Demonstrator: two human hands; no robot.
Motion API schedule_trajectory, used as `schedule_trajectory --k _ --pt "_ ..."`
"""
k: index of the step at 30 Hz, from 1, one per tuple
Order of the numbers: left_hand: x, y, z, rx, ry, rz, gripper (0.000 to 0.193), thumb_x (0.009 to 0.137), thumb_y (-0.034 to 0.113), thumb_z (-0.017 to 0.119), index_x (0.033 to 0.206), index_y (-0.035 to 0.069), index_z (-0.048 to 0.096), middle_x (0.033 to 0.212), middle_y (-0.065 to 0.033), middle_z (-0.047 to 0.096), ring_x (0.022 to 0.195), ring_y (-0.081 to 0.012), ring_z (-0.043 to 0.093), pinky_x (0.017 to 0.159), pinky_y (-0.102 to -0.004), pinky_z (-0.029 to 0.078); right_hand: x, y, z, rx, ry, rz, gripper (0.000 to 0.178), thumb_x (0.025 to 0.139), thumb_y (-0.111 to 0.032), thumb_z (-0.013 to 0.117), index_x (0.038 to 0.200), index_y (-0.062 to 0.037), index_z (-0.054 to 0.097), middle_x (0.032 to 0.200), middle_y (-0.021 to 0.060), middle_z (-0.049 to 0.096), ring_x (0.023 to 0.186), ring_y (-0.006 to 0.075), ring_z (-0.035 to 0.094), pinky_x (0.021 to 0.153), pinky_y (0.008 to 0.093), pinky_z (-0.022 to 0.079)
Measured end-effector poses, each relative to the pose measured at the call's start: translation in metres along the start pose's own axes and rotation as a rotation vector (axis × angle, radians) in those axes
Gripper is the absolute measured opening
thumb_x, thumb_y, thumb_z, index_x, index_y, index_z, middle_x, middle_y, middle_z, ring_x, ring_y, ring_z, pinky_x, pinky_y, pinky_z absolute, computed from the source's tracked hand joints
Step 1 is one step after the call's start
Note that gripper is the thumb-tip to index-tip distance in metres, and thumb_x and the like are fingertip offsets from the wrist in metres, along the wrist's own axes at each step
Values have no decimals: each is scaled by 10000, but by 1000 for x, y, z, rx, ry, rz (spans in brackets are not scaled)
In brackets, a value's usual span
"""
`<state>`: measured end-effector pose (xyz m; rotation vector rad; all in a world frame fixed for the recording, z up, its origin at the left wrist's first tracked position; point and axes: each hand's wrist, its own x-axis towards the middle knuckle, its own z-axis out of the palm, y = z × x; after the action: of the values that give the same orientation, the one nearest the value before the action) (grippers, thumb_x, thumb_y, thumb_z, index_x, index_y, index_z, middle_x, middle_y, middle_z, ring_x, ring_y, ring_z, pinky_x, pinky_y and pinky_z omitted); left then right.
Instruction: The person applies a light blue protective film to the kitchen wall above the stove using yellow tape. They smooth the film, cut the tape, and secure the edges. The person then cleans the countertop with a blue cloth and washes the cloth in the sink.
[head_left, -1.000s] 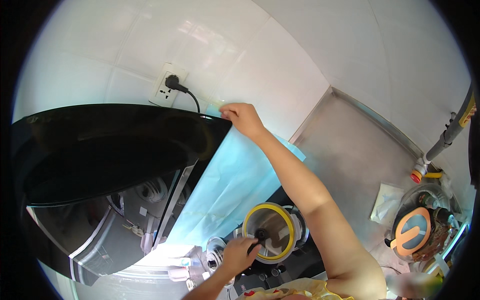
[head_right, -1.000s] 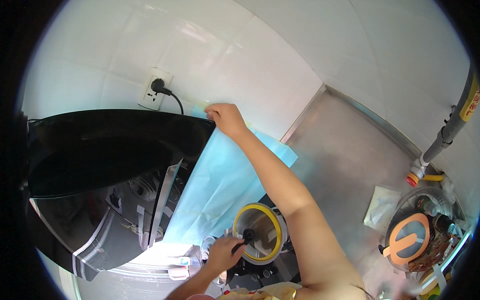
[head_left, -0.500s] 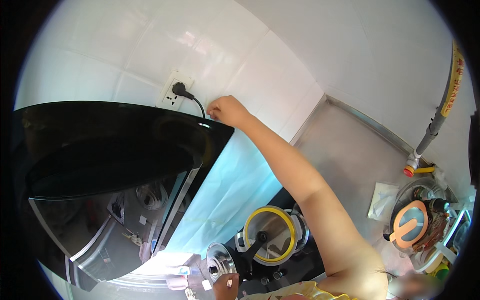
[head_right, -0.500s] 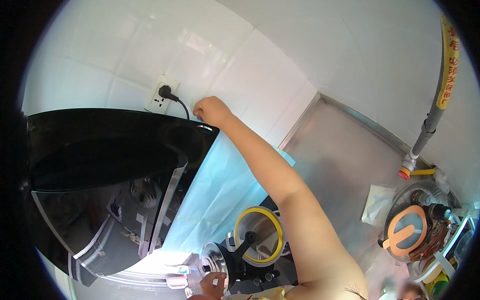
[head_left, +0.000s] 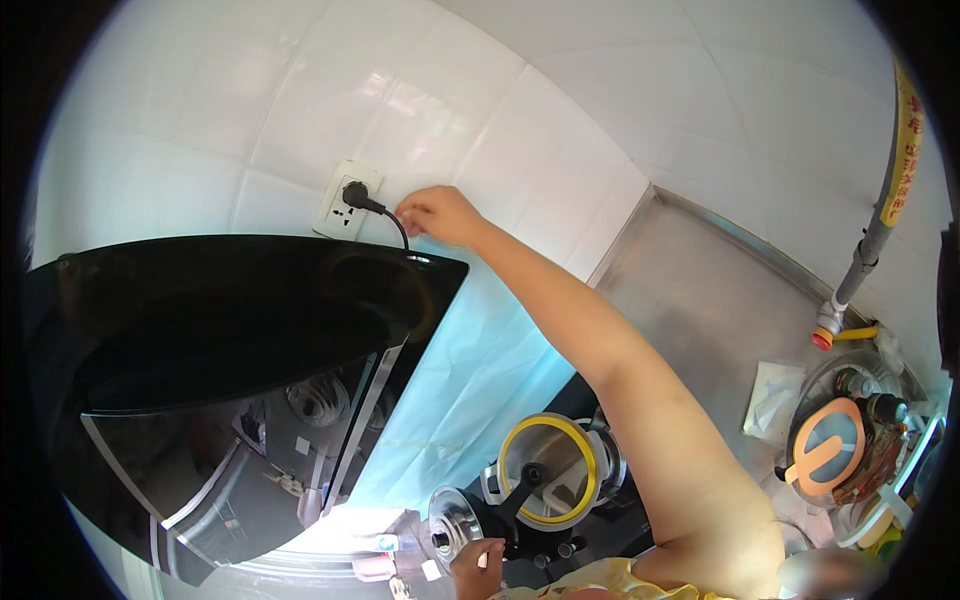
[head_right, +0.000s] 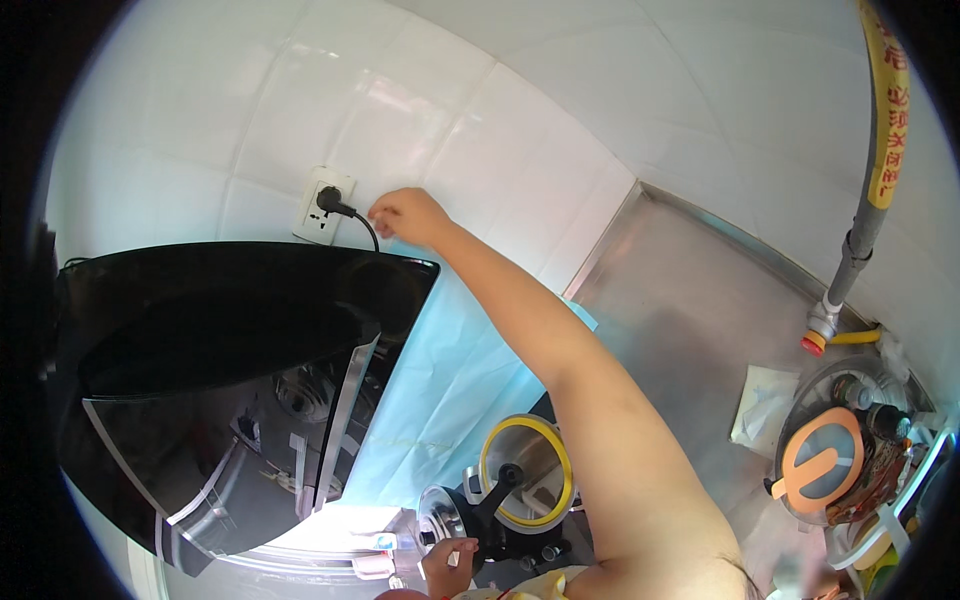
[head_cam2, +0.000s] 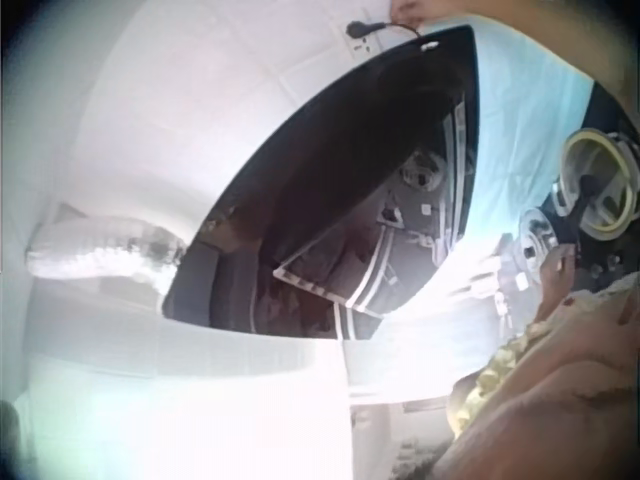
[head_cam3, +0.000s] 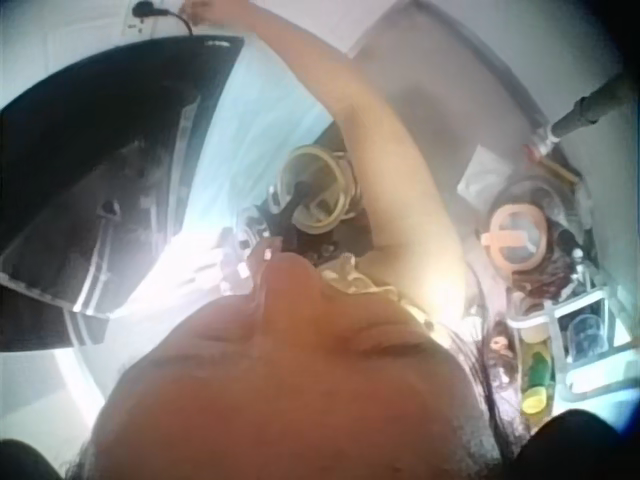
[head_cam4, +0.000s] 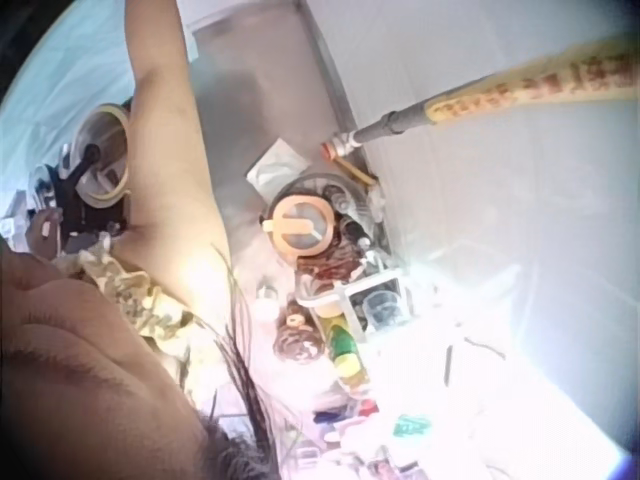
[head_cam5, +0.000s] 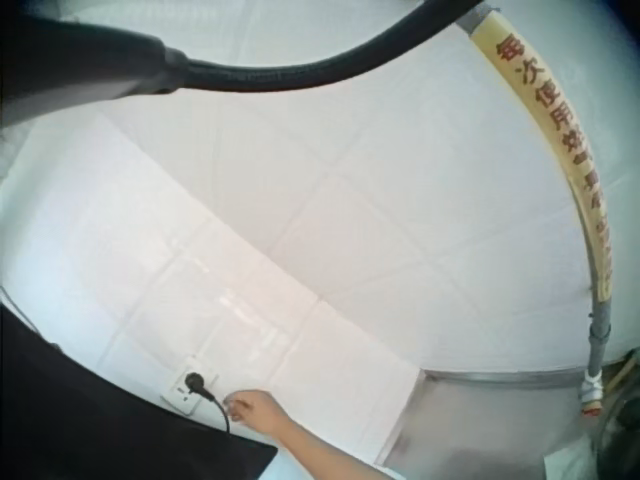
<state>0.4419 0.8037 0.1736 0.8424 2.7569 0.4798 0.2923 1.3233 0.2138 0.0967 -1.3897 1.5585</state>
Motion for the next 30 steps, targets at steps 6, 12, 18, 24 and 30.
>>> schedule_trajectory --k 6,12,18,24,30 --pt "-4 -55 8 -27 77 103 130 876 115 697 927 -2 721 862 -131 728 820 -226 704 740 -335 542 -34 14 12 -141 249 -133 183 836 -98 695 1009 -51 730 907 112 712 802 245 683 739 362 539" --pt "6 -49 9 145 -128 -107 243 864 225 719 1030 47 718 1000 -124 710 977 -245 649 868 -378 505 -14 -10 26 -629 279 -138 108 772 -131 730 860 -69 719 841 134 696 815 339 662 729 422 531" --pt "5 -42 9 130 -63 -58 351 920 387 602 1057 88 724 1094 -141 706 1026 -292 663 892 -394 518 -4 -17 17 -686 161 83 87 751 -170 747 751 -90 712 764 103 699 770 289 674 686 391 530" --pt "-14 -54 16 117 -56 -63 266 951 283 596 1069 66 695 1021 -142 690 919 -286 681 769 -381 551 -3 -12 15 -632 240 136 291 722 -295 834 633 -84 654 652 80 682 647 238 666 624 355 517" --pt "-7 -56 17 445 -173 -196 353 912 382 563 1052 103 728 1065 -153 716 1002 -316 681 846 -414 537 5 -13 13 -542 287 189 347 690 -364 854 692 -69 673 724 121 677 735 316 658 662 422 517"
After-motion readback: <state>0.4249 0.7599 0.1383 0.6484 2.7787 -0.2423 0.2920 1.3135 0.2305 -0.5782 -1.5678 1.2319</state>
